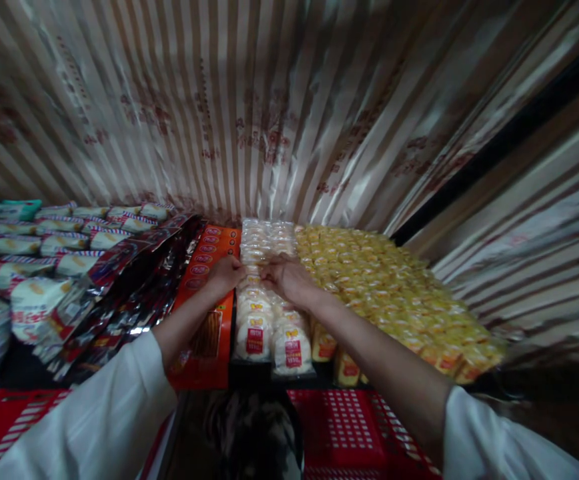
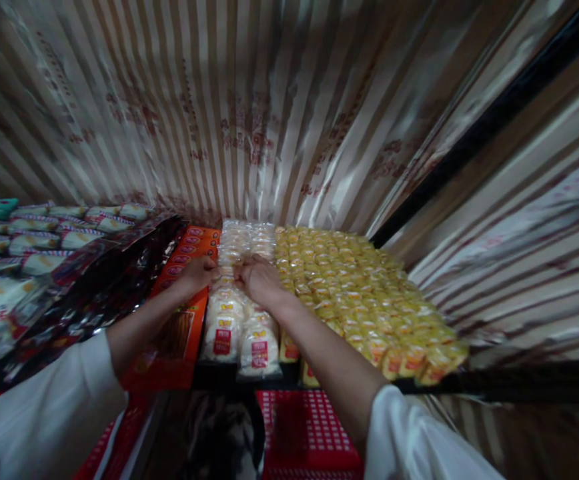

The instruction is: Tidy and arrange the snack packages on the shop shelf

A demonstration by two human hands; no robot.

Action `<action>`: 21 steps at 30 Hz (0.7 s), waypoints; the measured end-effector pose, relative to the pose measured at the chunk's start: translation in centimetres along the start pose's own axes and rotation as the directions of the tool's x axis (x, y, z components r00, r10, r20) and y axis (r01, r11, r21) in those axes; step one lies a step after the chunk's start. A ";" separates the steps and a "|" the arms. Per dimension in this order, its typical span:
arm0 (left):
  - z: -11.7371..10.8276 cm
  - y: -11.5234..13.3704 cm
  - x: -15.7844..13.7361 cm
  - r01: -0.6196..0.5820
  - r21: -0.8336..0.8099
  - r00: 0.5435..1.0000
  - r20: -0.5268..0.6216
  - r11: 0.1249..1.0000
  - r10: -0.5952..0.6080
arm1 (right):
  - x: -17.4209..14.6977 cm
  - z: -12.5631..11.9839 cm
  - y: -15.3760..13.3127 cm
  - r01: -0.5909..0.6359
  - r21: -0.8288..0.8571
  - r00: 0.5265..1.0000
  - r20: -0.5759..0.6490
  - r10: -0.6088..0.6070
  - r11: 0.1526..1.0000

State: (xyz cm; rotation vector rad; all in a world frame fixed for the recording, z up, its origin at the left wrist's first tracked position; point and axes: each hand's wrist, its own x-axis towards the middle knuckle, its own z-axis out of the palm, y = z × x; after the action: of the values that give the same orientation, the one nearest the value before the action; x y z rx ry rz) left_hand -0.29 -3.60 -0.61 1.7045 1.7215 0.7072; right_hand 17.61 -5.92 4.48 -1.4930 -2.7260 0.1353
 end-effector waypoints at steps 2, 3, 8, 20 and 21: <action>0.1 -0.2 0.0 -0.001 -0.022 1.000 -0.004 1.000 0.001 | 0.2 0.0 -0.2 -0.033 0.003 0.999 0.004 0.033 0.999; 0.2 -0.3 0.0 -0.002 -0.034 1.000 -0.006 0.999 0.002 | 0.2 0.0 -0.3 -0.044 0.002 0.999 0.001 0.044 0.999; 0.1 -1.0 -0.9 -0.012 -0.079 1.000 -0.023 0.997 0.010 | 0.4 -0.3 -0.9 -0.095 -0.037 0.995 -0.036 0.094 0.995; -0.2 -0.2 -1.9 0.018 -0.013 1.000 -0.009 1.000 -0.019 | -1.5 -0.3 -0.6 0.049 0.031 0.998 -0.035 -0.048 0.998; -0.3 -0.2 -1.9 0.019 -0.006 1.000 -0.008 1.000 -0.019 | -1.6 -0.3 -0.7 0.074 0.024 0.997 -0.008 -0.073 0.997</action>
State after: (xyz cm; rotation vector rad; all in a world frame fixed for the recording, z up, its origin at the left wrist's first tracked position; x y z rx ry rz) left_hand -0.65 -5.54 -0.45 1.6812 1.7367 0.7107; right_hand 17.91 -7.57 4.85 -1.3825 -2.7591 0.1603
